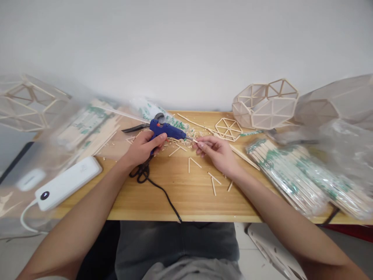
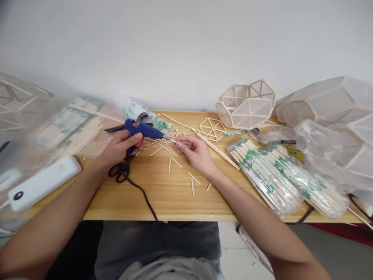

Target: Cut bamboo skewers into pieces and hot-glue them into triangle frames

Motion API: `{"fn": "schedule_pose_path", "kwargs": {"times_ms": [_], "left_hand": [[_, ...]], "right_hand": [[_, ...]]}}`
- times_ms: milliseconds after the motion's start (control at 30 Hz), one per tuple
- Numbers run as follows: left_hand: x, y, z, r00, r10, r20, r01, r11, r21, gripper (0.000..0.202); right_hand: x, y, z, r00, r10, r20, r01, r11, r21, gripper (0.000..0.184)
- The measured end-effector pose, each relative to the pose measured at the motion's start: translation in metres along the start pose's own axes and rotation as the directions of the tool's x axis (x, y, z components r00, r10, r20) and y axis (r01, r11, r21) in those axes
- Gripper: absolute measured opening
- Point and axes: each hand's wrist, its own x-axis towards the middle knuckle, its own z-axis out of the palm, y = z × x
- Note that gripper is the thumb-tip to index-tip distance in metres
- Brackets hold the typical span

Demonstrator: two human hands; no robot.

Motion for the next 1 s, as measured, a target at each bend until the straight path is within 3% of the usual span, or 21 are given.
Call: {"fn": "schedule_pose_path", "kwargs": {"times_ms": [267, 400, 500, 667, 833, 1000], "left_hand": [[0.0, 0.003, 0.0, 1.0, -0.013, -0.002, 0.013, 1.0, 0.02, 0.052], [-0.001, 0.011, 0.0, 0.999, -0.024, -0.021, 0.027, 0.994, 0.109, 0.05], [0.0, 0.013, -0.003, 0.991, -0.046, -0.127, 0.065, 0.987, 0.149, 0.053], [0.007, 0.005, -0.012, 0.941, -0.085, -0.327, 0.137, 0.981, 0.139, 0.058], [0.011, -0.005, -0.022, 0.885, -0.229, -0.405, 0.305, 0.943, 0.133, 0.063], [0.011, -0.006, -0.028, 0.87, -0.216, -0.442, 0.32, 0.931, 0.175, 0.06]], "right_hand": [[0.0, 0.001, 0.0, 1.0, -0.006, 0.007, 0.006, 1.0, -0.013, 0.042], [-0.001, 0.002, -0.001, 1.0, -0.006, 0.015, 0.006, 1.0, -0.025, 0.042], [-0.001, 0.002, -0.001, 0.999, -0.02, 0.025, 0.021, 0.999, -0.031, 0.04], [-0.001, 0.002, 0.0, 0.999, -0.014, 0.036, 0.015, 1.0, -0.024, 0.04], [-0.001, 0.001, 0.0, 0.999, -0.018, 0.039, 0.018, 1.0, -0.004, 0.04], [-0.002, 0.003, 0.0, 0.999, -0.022, 0.035, 0.023, 1.0, -0.021, 0.042]]}}
